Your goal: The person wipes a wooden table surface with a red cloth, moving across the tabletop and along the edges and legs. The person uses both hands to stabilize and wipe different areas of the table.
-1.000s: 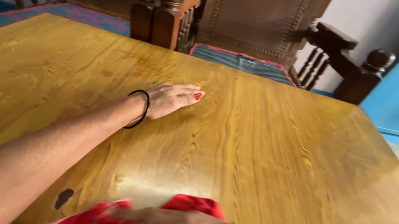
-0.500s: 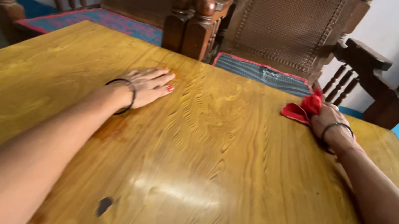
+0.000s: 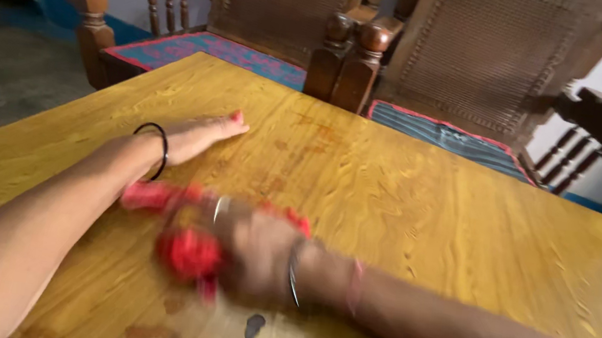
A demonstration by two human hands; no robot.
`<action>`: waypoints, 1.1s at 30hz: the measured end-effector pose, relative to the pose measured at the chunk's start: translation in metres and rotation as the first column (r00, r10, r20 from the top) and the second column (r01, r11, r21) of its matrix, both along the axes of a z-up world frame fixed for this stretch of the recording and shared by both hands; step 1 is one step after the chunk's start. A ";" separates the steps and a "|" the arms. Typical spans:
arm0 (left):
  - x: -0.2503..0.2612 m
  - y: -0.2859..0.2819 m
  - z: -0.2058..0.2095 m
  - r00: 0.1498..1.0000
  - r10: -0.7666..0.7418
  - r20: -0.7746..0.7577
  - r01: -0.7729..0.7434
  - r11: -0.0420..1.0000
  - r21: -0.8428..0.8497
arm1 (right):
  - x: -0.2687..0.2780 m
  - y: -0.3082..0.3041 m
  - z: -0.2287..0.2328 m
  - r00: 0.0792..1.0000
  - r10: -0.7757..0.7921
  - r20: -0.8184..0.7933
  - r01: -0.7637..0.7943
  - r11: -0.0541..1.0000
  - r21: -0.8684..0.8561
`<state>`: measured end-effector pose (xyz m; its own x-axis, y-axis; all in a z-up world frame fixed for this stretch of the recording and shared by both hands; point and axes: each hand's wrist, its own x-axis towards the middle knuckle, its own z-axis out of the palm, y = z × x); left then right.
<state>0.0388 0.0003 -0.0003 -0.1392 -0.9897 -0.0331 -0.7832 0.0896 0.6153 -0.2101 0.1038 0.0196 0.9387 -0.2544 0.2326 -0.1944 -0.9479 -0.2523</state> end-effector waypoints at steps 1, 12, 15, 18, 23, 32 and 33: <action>0.007 -0.002 0.004 0.974 0.071 -0.215 -0.052 0.994 0.096 | 0.021 -0.030 0.001 0.954 -0.275 -0.121 0.273 0.961 -0.033; 0.020 -0.016 0.000 0.980 0.139 0.140 -0.113 0.977 -0.183 | -0.174 -0.253 0.006 0.392 -0.917 -0.076 0.920 0.390 0.035; 0.016 -0.010 -0.001 0.976 0.140 0.166 -0.103 0.972 -0.209 | -0.252 -0.228 0.000 0.326 -0.945 0.022 0.942 0.323 -0.090; 0.011 0.000 0.004 0.977 0.178 0.121 -0.159 0.975 -0.156 | -0.276 -0.168 -0.005 0.395 -0.919 0.016 0.893 0.380 -0.241; 0.012 0.015 0.020 0.975 0.215 0.050 -0.211 0.975 -0.073 | -0.200 -0.033 -0.001 0.342 -0.886 -0.314 0.896 0.408 -0.174; 0.028 0.036 0.041 0.935 0.336 -0.113 -0.332 0.942 0.048 | 0.074 -0.029 -0.009 0.998 0.061 0.011 -0.061 0.998 0.010; 0.034 0.038 0.042 0.914 0.373 -0.159 -0.379 0.925 -0.012 | 0.105 -0.056 -0.008 0.980 -0.180 -0.083 0.186 0.981 0.063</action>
